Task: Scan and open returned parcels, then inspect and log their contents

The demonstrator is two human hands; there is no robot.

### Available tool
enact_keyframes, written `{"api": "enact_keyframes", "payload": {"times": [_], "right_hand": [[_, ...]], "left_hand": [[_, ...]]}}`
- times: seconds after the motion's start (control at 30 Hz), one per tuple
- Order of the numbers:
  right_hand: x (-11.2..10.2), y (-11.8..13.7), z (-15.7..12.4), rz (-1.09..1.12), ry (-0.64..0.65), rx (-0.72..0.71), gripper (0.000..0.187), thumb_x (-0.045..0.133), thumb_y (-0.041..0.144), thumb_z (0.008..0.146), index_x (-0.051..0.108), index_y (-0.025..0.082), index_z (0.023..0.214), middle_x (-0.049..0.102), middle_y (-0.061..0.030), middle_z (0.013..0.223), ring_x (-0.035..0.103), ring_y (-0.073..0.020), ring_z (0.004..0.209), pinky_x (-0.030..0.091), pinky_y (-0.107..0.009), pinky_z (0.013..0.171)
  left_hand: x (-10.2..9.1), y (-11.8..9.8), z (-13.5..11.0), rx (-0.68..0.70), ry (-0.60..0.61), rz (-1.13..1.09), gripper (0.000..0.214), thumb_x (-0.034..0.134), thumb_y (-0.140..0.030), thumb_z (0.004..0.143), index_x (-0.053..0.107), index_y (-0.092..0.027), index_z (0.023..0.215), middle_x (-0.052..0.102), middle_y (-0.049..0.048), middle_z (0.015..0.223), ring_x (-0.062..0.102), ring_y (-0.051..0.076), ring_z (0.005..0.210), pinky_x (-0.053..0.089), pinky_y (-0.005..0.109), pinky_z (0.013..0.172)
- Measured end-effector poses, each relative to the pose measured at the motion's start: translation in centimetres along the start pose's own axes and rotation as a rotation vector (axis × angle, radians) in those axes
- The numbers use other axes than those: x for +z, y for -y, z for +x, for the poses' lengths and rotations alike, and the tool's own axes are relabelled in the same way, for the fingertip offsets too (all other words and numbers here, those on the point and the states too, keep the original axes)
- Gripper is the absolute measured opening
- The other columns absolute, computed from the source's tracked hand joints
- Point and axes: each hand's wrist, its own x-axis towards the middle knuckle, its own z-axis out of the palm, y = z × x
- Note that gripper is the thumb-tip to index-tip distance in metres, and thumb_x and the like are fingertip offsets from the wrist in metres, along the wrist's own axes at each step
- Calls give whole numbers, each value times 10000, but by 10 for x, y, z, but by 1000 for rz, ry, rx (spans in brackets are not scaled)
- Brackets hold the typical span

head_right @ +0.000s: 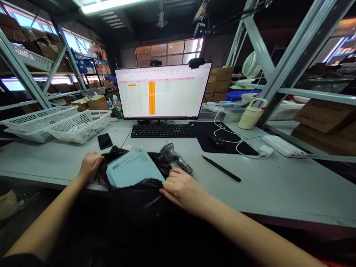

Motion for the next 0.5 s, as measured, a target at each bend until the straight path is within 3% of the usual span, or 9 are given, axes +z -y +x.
{"api": "enact_keyframes", "payload": {"times": [0.07,0.17,0.3,0.4,0.47,0.5], "right_hand": [[4,-5,-13,25,-69,19,413,419,266,1037,488,197,636,520,3,608,464,-141,606,414,-298,742],[16,-7,-15,18,-137,68,362,463,247,1017,496,201,660,537,-7,640,493,-150,633,462,-318,796],[19,-16,-3,195,-200,144,196,503,313,1006,605,195,886,660,-65,884,620,-198,860,498,-389,936],[15,-42,-1,287,-366,450,284,500,381,989,588,206,1195,650,-122,1180,613,-258,1105,509,-426,957],[18,-65,-3,255,-353,702,509,566,420,922,504,188,1371,585,-161,1330,585,-307,1174,485,-494,999],[21,-75,-5,287,-284,829,659,614,434,873,436,173,1451,554,-179,1380,589,-322,1169,488,-510,994]], "left_hand": [[0,14,-12,-64,-26,-7,553,314,-514,982,484,-218,546,528,58,569,475,230,680,388,404,786],[10,16,-23,-128,18,-78,532,366,-527,969,599,-208,613,636,66,674,573,244,783,431,391,824],[18,3,-24,-237,13,-190,597,209,-489,1027,717,-187,947,727,63,840,657,233,928,497,367,873],[11,-17,-28,-229,-180,-221,515,289,-487,1028,689,-166,1068,716,100,1074,588,259,1190,442,423,1045],[7,-37,-35,-54,-245,-244,423,413,-487,1003,679,-176,1110,672,113,1205,531,272,1282,395,455,1110],[7,-48,-39,69,-219,-244,390,466,-483,986,675,-189,1135,661,110,1232,524,276,1296,377,468,1129]]}}
